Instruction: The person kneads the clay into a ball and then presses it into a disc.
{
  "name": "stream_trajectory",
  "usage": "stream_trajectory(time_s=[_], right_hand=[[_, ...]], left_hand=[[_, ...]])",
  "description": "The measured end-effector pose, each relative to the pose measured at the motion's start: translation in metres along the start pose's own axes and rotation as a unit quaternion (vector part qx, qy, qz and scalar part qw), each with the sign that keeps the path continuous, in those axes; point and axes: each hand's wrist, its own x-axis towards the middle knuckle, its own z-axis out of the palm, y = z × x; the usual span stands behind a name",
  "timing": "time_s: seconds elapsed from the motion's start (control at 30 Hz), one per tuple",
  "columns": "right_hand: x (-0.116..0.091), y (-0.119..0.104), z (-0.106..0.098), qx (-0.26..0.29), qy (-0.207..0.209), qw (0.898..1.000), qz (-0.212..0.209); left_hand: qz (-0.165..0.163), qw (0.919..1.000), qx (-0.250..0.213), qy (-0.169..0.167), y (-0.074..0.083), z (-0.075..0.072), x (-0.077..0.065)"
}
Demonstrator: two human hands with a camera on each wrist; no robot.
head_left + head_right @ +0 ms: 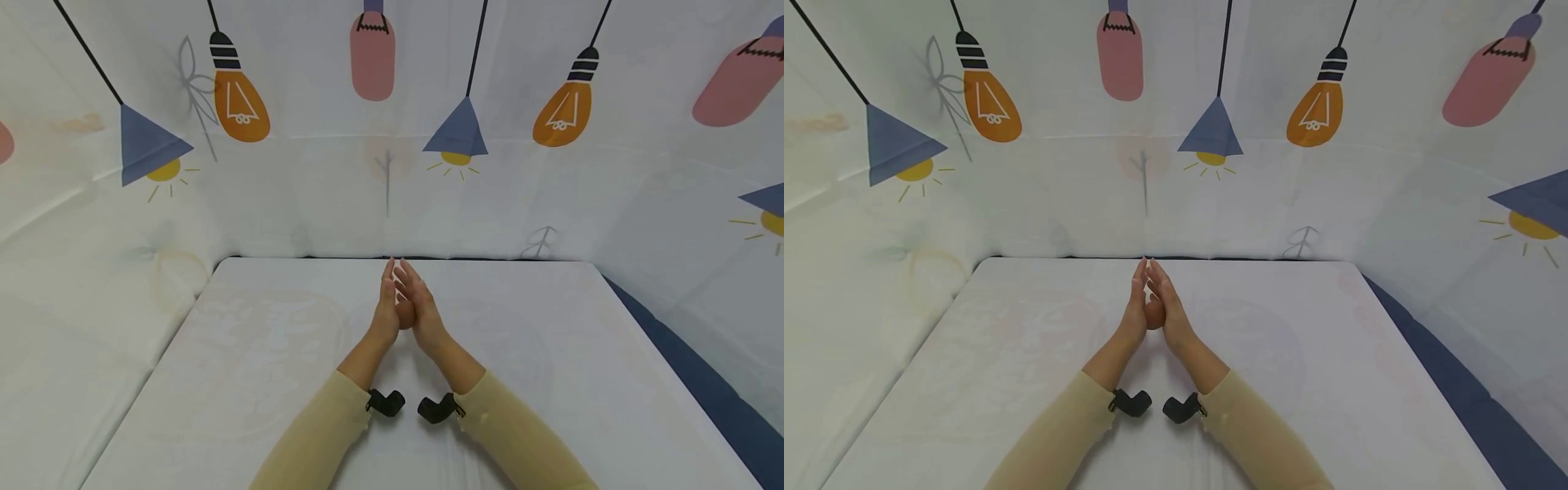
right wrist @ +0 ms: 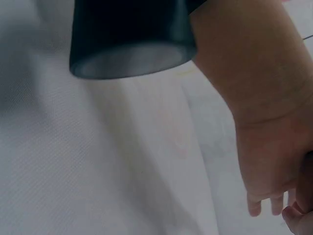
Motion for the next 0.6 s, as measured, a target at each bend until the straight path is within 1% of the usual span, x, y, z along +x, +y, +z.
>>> stream_trajectory(time_s=[0.1,0.17,0.3,0.4,0.47,0.6], right_hand=[[0.0,-0.007,0.001,0.011,-0.003,1.0,0.0],[0.001,-0.012,0.0,0.012,-0.003,1.0,-0.003],[0.004,-0.017,-0.005,0.005,0.008,1.0,-0.013],[0.007,-0.019,-0.009,-0.012,0.022,1.0,-0.01],[0.01,-0.019,-0.011,-0.025,0.035,0.999,-0.001],[0.016,-0.016,-0.016,-0.064,0.069,0.995,0.02]], left_hand=[[-0.017,0.9998,0.0,-0.006,-0.004,-0.003,0.002],[-0.02,0.9996,0.004,-0.02,-0.006,-0.004,0.002],[0.002,0.9979,0.033,-0.056,-0.006,-0.002,-0.001],[0.009,0.9959,0.051,-0.074,-0.004,0.001,-0.005],[0.003,0.995,0.054,-0.084,-0.003,0.003,-0.006],[0.007,0.9939,0.035,-0.105,-0.002,0.006,-0.008]])
